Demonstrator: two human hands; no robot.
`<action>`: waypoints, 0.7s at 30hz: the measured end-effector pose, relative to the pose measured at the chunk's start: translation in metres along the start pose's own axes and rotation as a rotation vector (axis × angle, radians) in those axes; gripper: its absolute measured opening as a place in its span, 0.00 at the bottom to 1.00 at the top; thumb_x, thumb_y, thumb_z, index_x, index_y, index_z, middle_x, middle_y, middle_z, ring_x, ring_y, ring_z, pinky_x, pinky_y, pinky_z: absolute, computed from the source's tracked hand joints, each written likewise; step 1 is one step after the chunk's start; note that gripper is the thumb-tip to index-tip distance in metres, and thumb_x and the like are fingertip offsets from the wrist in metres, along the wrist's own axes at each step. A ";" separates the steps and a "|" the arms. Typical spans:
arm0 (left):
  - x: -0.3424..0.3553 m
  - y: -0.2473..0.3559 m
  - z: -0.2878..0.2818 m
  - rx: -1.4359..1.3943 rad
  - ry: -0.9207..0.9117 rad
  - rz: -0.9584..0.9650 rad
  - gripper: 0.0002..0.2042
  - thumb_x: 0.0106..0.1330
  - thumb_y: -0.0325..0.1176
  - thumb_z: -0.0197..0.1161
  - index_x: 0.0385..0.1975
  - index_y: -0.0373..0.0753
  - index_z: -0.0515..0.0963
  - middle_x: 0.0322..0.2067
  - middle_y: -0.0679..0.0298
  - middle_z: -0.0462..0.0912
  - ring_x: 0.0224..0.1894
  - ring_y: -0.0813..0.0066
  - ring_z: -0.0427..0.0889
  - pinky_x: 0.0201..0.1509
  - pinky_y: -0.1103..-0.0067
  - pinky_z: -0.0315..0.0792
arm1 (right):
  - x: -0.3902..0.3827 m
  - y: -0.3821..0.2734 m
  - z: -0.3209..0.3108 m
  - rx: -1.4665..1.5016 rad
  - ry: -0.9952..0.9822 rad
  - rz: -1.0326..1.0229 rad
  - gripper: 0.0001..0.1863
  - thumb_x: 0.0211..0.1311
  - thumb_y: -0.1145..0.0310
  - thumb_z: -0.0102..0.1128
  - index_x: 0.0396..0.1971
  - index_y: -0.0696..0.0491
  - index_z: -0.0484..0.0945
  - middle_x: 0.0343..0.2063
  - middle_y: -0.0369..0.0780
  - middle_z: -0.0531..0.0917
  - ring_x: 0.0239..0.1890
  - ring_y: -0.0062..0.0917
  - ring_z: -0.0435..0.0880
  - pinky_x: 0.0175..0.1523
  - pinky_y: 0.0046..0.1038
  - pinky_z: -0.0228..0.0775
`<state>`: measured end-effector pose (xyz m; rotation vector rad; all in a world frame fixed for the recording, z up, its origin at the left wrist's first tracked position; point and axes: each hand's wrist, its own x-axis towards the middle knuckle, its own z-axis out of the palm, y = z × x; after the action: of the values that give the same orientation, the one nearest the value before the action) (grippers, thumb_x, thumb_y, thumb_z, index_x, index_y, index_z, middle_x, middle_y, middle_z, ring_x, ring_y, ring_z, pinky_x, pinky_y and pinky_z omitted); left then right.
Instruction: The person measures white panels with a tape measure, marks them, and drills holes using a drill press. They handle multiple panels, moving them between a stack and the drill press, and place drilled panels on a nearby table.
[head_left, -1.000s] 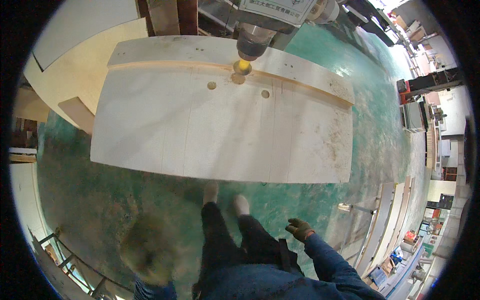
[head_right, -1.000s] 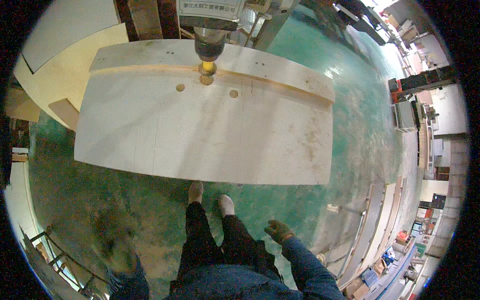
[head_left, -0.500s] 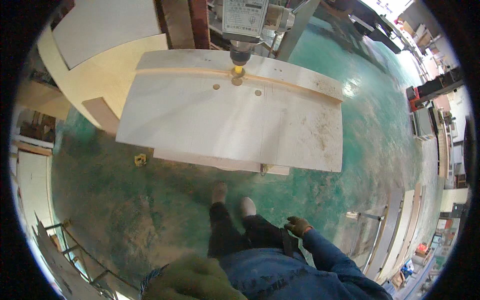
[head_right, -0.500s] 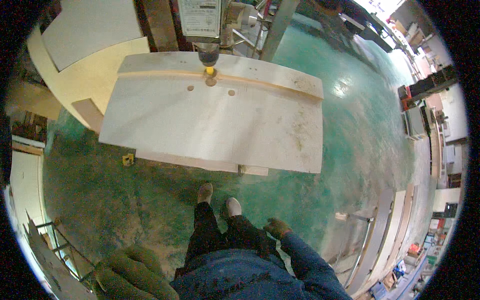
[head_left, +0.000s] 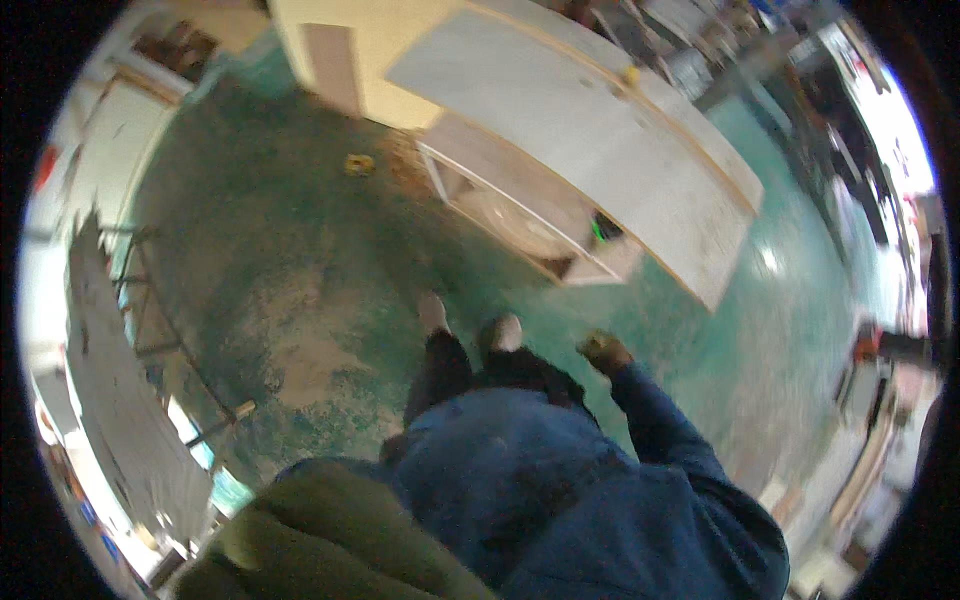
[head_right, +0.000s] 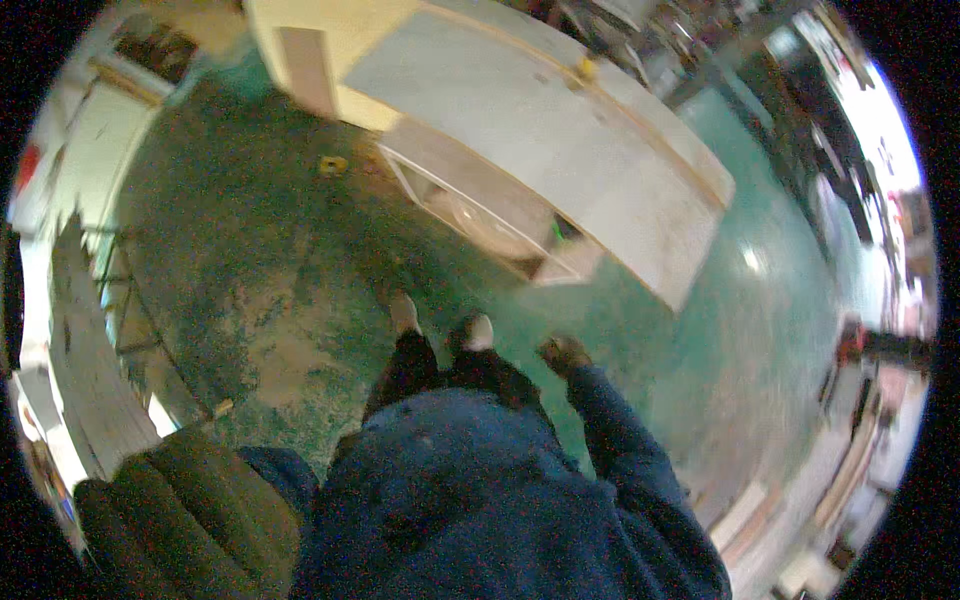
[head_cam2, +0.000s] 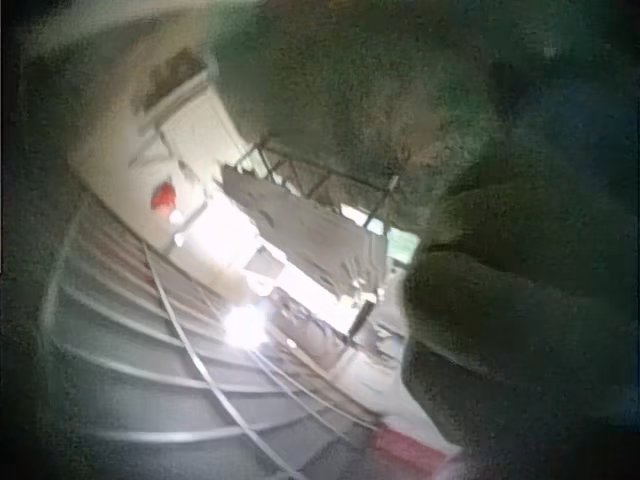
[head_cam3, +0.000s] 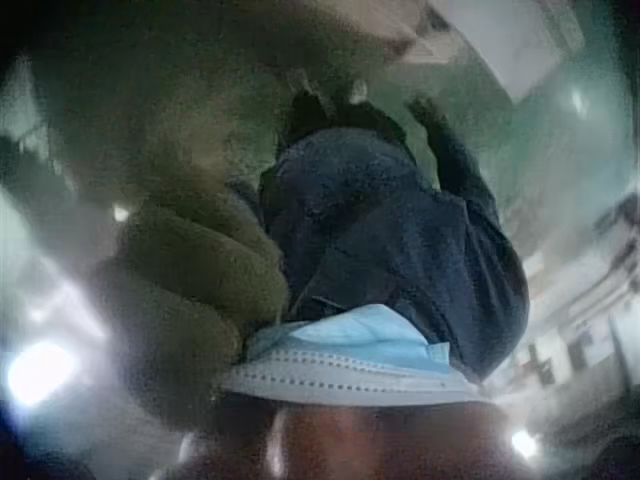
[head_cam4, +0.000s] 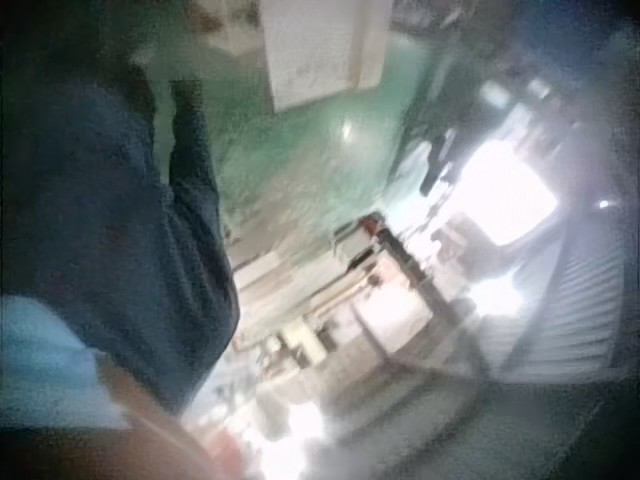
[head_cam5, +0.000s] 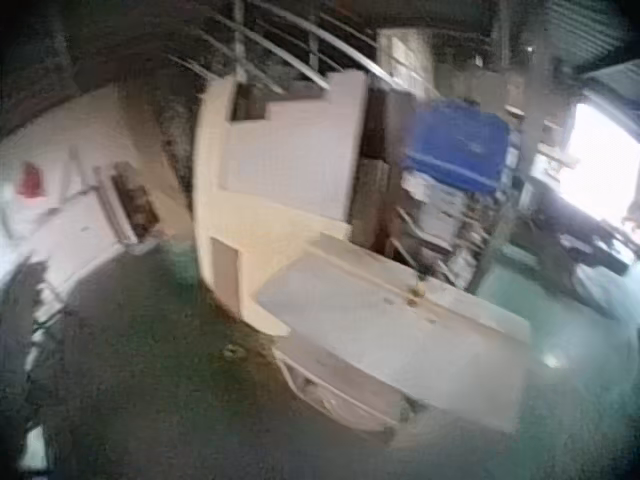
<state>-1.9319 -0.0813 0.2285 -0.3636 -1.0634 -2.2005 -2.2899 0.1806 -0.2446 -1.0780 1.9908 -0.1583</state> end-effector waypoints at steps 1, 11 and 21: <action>-0.011 0.006 0.012 0.038 0.013 0.053 0.16 0.69 0.38 0.62 0.47 0.31 0.77 0.43 0.52 0.81 0.42 0.56 0.81 0.50 0.65 0.78 | -0.016 -0.029 -0.015 0.143 0.006 0.021 0.22 0.61 0.48 0.64 0.36 0.54 0.81 0.26 0.48 0.82 0.30 0.40 0.85 0.38 0.39 0.78; -0.081 0.046 0.078 0.509 0.346 0.635 0.27 0.65 0.35 0.66 0.62 0.28 0.72 0.54 0.47 0.81 0.55 0.58 0.80 0.59 0.67 0.74 | 0.048 -0.055 0.046 -0.354 -0.208 -0.062 0.19 0.70 0.56 0.57 0.53 0.52 0.82 0.51 0.49 0.83 0.53 0.43 0.83 0.58 0.42 0.75; -0.330 0.150 0.099 0.801 1.244 0.509 0.25 0.72 0.30 0.60 0.68 0.31 0.68 0.59 0.49 0.80 0.62 0.63 0.78 0.68 0.68 0.69 | 0.059 -0.284 0.139 -0.515 -0.345 -0.281 0.25 0.66 0.53 0.62 0.56 0.54 0.81 0.59 0.48 0.81 0.59 0.40 0.81 0.63 0.40 0.72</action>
<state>-1.5897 0.0731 0.2142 0.8858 -0.8349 -1.0051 -2.0256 -0.0033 -0.2374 -1.5897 1.5949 0.3915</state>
